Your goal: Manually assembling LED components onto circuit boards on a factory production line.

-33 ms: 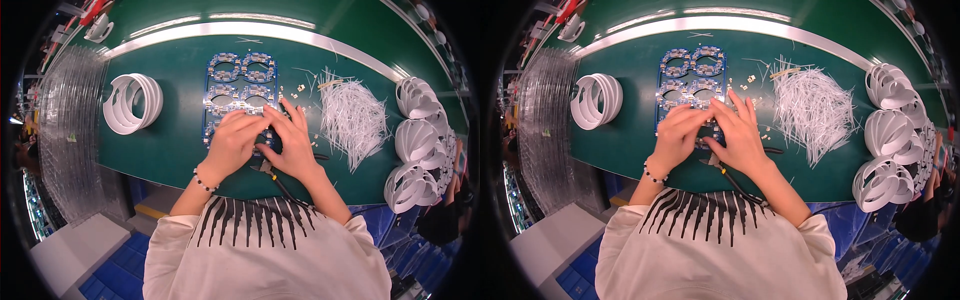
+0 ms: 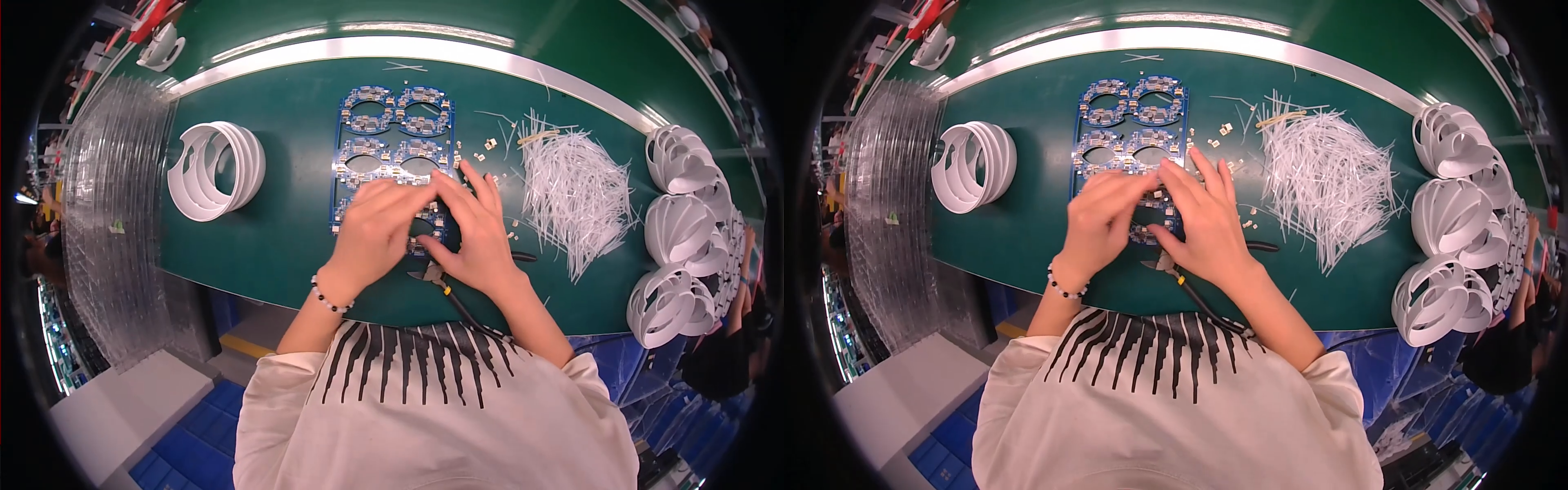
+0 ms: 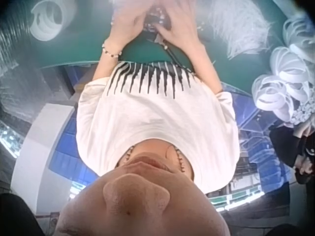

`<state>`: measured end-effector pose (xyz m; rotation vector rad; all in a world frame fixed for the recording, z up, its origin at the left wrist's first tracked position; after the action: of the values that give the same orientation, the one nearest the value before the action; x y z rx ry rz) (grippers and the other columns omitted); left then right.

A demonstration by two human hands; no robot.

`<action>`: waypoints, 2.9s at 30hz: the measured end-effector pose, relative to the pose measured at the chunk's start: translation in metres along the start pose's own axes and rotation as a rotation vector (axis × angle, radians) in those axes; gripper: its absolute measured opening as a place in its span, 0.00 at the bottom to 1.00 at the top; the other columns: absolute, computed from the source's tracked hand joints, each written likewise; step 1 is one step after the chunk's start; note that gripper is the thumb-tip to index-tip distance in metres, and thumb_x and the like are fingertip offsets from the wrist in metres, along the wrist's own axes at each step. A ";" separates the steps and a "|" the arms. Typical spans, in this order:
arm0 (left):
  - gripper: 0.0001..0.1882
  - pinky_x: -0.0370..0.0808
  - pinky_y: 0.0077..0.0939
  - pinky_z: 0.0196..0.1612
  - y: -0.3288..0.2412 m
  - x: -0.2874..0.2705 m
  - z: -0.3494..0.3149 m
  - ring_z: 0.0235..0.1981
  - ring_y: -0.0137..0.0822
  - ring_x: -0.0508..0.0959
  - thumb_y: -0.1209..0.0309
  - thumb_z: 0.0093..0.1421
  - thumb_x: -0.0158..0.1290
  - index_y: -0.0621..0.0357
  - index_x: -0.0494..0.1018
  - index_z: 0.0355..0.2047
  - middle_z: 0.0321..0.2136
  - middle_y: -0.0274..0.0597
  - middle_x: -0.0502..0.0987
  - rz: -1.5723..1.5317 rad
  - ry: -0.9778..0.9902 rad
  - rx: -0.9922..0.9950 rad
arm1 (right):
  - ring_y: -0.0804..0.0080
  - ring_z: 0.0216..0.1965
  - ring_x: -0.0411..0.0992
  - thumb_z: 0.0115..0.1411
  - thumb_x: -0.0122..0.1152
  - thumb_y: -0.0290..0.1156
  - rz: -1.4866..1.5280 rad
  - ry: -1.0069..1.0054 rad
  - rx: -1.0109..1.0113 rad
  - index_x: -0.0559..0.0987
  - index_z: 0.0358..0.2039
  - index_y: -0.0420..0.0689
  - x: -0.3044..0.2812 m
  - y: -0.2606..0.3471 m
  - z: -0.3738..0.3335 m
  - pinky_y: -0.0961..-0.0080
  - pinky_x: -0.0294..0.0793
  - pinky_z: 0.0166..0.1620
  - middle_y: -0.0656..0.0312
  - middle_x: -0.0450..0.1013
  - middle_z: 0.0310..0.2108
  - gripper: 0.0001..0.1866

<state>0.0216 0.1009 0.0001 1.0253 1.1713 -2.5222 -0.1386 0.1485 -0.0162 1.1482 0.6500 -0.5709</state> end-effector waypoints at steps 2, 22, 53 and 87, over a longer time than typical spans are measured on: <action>0.12 0.70 0.33 0.42 0.004 -0.005 -0.001 0.33 0.40 0.75 0.79 0.49 0.56 0.58 0.76 0.36 0.34 0.38 0.78 -0.016 -0.013 -0.031 | 0.50 0.63 0.54 0.41 0.70 0.31 0.020 -0.022 0.038 0.68 0.54 0.43 -0.001 -0.001 -0.001 0.45 0.48 0.62 0.57 0.66 0.56 0.37; 0.06 0.70 0.35 0.42 0.009 0.009 -0.009 0.35 0.39 0.74 0.78 0.46 0.58 0.58 0.75 0.26 0.31 0.34 0.75 0.075 -0.021 0.014 | 0.50 0.60 0.58 0.42 0.70 0.32 0.028 -0.020 0.044 0.66 0.56 0.43 0.002 -0.003 -0.001 0.47 0.48 0.62 0.56 0.68 0.53 0.39; 0.14 0.64 0.34 0.48 0.020 0.004 -0.007 0.42 0.39 0.72 0.79 0.53 0.52 0.57 0.75 0.41 0.39 0.36 0.74 0.249 0.017 -0.081 | 0.60 0.47 0.71 0.44 0.67 0.24 0.082 -0.102 -0.118 0.79 0.26 0.43 -0.007 -0.016 0.000 0.50 0.60 0.59 0.63 0.75 0.40 0.07; 0.05 0.59 0.46 0.55 -0.007 0.010 -0.030 0.45 0.36 0.70 0.73 0.52 0.54 0.55 0.70 0.30 0.36 0.35 0.71 0.244 0.220 0.044 | 0.55 0.44 0.71 0.46 0.62 0.20 -0.074 -0.103 -0.117 0.76 0.27 0.39 -0.002 -0.001 -0.017 0.54 0.66 0.55 0.54 0.74 0.41 0.06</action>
<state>0.0269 0.1291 -0.0158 1.3942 0.9748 -2.3002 -0.1440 0.1647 -0.0198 0.9826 0.6304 -0.6423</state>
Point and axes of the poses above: each hand's wrist, its own z-axis towards the middle knuckle, its own x-axis out of the palm, y = z × x, the point moved 1 cm from there along z, towards the middle knuckle
